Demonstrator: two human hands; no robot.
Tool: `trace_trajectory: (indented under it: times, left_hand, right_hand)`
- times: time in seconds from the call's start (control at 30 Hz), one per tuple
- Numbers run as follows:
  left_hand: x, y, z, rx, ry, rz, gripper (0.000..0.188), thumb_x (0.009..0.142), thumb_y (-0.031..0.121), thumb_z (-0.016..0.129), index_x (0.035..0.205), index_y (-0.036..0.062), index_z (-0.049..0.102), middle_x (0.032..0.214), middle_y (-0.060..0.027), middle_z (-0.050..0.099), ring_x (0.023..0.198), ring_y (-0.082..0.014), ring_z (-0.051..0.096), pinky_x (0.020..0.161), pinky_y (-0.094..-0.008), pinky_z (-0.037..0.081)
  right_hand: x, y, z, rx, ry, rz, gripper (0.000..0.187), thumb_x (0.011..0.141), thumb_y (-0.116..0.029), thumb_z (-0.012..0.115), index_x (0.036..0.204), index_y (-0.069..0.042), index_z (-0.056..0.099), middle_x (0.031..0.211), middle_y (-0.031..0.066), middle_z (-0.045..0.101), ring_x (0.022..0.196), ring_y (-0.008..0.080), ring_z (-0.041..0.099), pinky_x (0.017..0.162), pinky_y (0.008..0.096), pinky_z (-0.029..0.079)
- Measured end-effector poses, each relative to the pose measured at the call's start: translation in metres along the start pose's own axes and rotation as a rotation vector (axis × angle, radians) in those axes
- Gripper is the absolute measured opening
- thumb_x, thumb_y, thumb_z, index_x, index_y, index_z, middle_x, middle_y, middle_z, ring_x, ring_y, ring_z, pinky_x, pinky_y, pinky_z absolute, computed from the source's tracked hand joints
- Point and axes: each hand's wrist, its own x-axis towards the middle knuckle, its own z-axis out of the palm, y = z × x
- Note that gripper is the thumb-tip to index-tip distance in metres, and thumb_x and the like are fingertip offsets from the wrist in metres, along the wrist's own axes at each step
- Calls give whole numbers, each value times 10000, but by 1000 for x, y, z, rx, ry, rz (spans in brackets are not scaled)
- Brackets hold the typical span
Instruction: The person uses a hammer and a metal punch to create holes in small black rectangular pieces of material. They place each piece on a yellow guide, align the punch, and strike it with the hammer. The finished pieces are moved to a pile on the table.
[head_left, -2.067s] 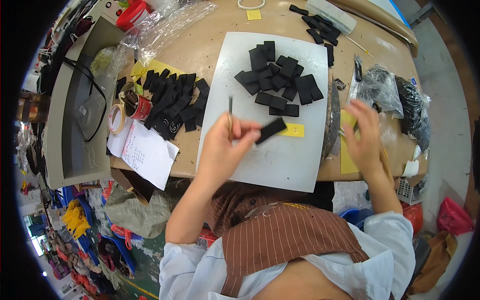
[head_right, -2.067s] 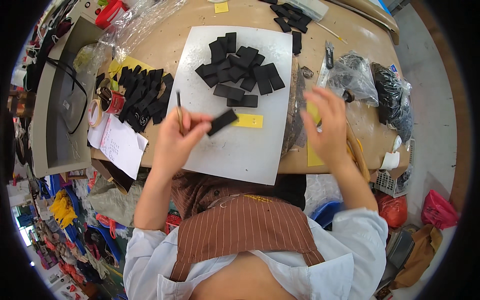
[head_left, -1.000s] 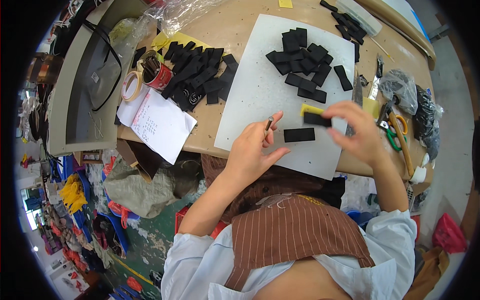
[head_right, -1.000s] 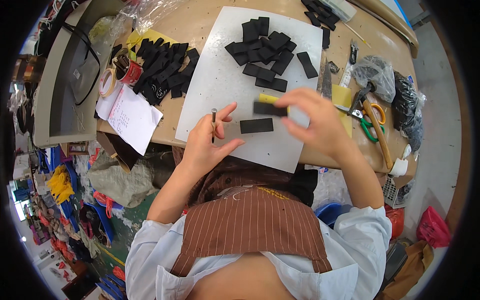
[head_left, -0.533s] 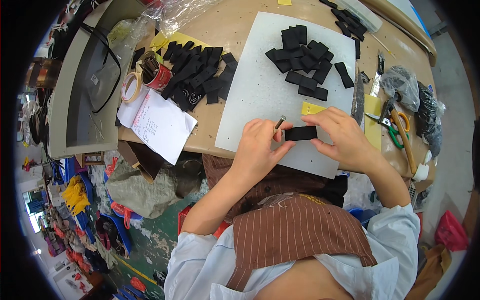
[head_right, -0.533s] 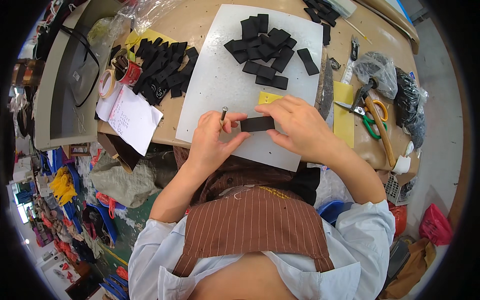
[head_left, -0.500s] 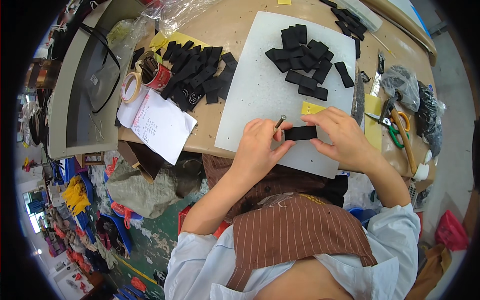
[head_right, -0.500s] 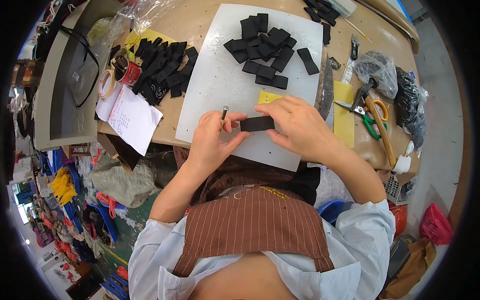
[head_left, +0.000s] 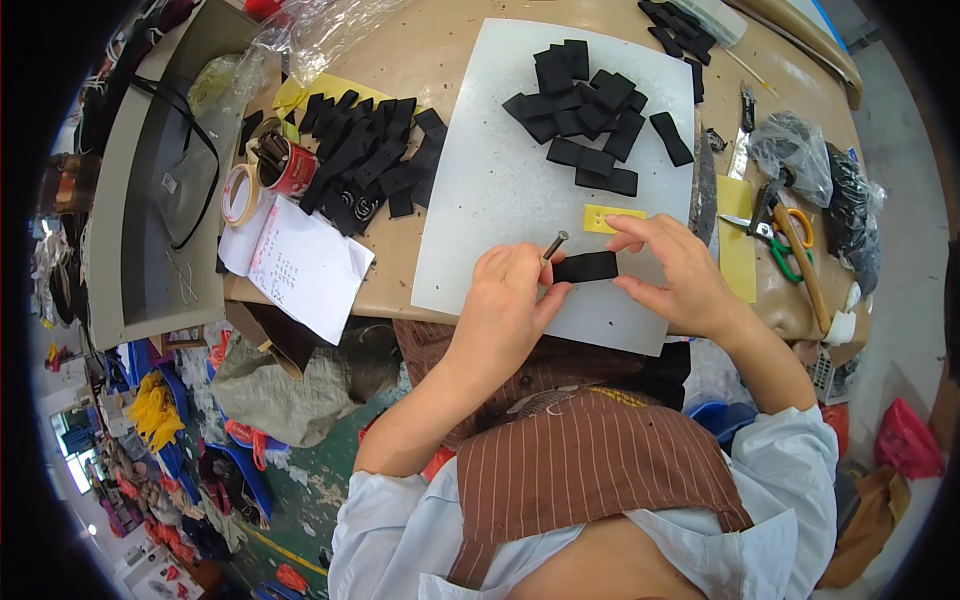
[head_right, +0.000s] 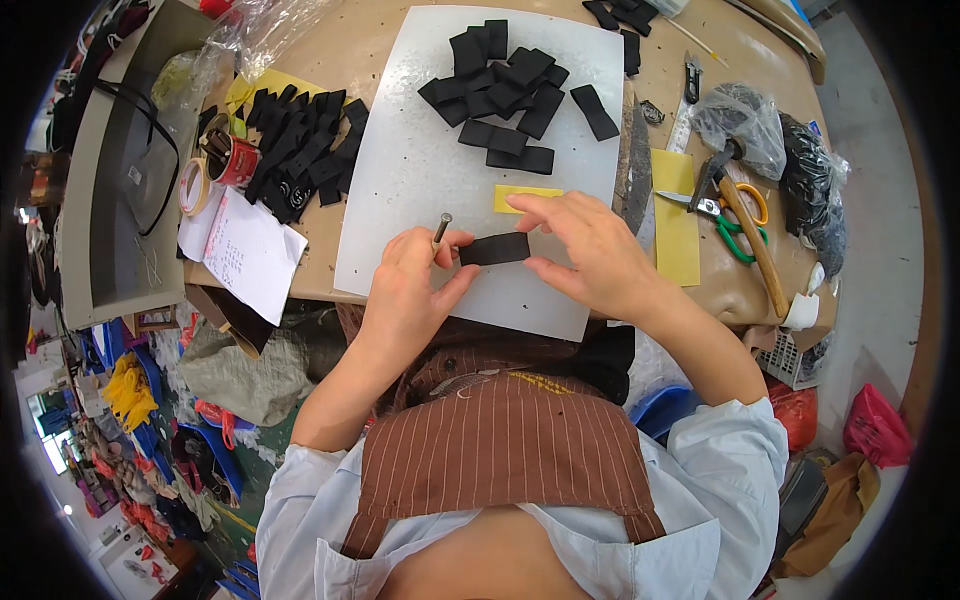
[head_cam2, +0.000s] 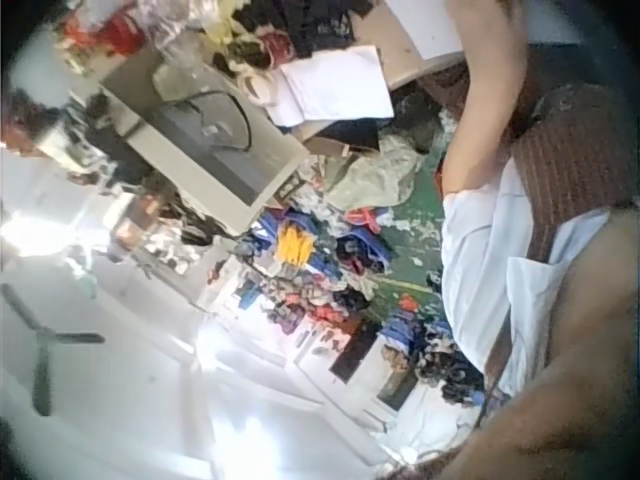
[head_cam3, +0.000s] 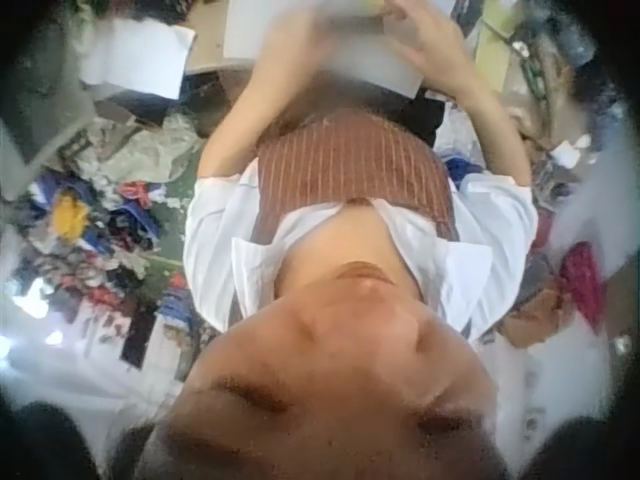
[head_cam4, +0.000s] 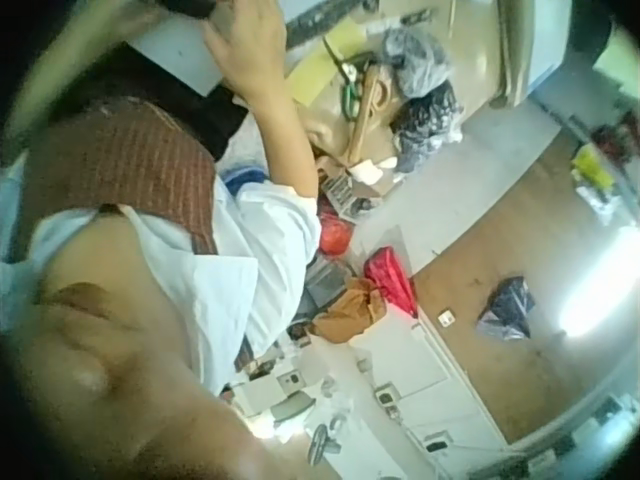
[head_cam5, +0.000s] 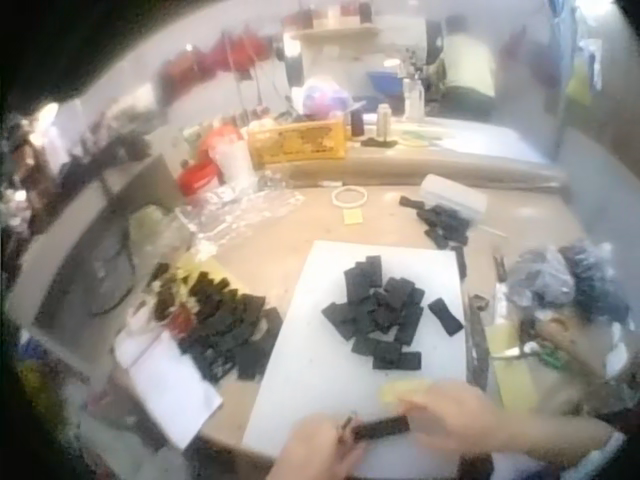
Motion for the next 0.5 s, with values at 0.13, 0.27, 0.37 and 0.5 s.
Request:
trace_trajectory:
  times: [0.13,0.27,0.37,0.5]
  left_hand:
    - [1,-2,-1,-2,-17,-1,342,719,26,795,821,47,470,944,-73,701,844,-297,607,784,-395,478]
    - [0,-6,1,-45,-10,-7,344,722,39,801,822,48,472,948,-66,706,829,-267,613,772,-383,481]
    - [-1,-7,1,-65,1,-12,348,724,42,801,818,50,466,951,-65,710,816,-255,619,768,-379,484]
    - [-1,-9,2,-79,27,11,368,721,43,804,803,53,446,953,-71,715,801,-254,625,766,-373,488]
  right_hand:
    - [-7,13,5,-140,30,-148,481,694,-73,781,1156,-121,655,1014,43,655,913,247,603,795,379,478]
    - [-10,5,6,-319,140,-233,279,695,-110,790,967,-120,725,996,44,637,931,247,589,794,368,462]
    - [-4,2,-7,-295,47,-224,269,712,-134,786,970,-116,715,1007,64,631,952,263,583,798,377,459]
    - [24,11,-17,-218,79,-24,189,739,-143,776,885,-72,679,970,94,636,931,287,582,793,393,460]
